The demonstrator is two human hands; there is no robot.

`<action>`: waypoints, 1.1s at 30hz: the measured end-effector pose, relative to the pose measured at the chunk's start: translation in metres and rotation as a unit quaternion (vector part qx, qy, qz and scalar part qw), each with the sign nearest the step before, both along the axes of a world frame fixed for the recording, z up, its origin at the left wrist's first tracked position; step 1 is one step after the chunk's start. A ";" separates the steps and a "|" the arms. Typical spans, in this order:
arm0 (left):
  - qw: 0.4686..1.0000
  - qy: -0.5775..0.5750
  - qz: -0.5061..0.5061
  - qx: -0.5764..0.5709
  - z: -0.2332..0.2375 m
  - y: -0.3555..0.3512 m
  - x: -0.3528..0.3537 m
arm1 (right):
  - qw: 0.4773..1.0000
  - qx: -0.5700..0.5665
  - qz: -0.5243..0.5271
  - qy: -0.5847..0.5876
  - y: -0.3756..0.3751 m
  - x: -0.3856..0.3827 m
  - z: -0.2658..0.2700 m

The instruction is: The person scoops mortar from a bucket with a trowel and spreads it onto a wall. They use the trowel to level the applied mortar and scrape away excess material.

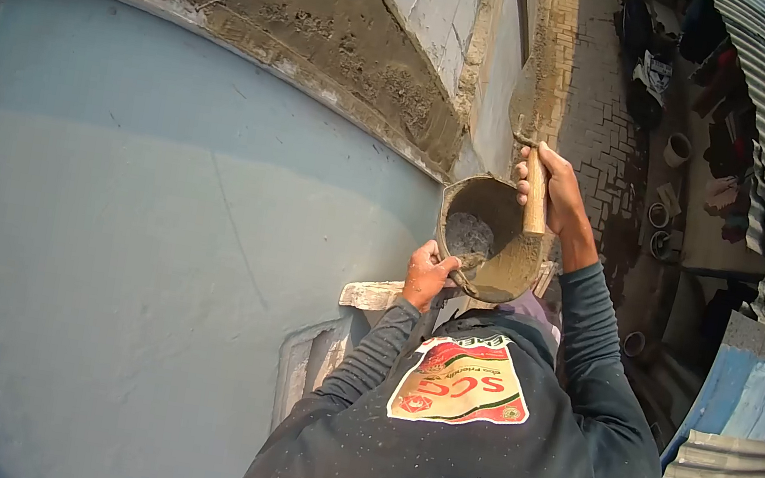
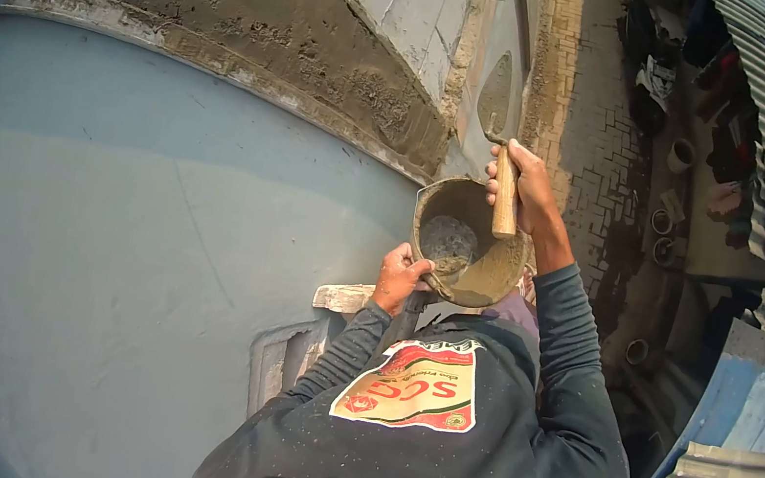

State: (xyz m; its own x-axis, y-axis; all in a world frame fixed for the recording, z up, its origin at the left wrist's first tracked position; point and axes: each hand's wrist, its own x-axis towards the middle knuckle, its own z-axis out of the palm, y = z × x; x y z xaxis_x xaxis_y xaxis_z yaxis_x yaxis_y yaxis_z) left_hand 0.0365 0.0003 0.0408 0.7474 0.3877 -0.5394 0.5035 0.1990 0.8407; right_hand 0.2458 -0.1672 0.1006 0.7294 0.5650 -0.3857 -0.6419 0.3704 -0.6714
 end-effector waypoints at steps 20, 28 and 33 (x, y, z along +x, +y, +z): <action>0.978 -0.024 -0.122 0.170 -0.087 -0.020 0.011 | 0.974 0.139 0.171 -0.052 0.137 -0.056 0.151; 0.940 0.074 -0.190 0.272 -0.033 -0.014 0.018 | 0.973 0.178 0.011 0.149 0.077 -0.010 0.003; 0.961 0.052 -0.149 0.227 -0.080 -0.015 0.006 | 0.957 0.136 0.071 0.248 0.115 -0.018 -0.082</action>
State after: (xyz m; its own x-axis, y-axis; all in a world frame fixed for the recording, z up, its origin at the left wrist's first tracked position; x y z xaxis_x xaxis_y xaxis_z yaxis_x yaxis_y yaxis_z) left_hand 0.0422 -0.0150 -0.0389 0.8125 0.3787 -0.4432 0.5679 -0.3427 0.7484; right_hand 0.2279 -0.0521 0.0187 0.4032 0.7734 -0.4891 -0.9134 0.3729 -0.1632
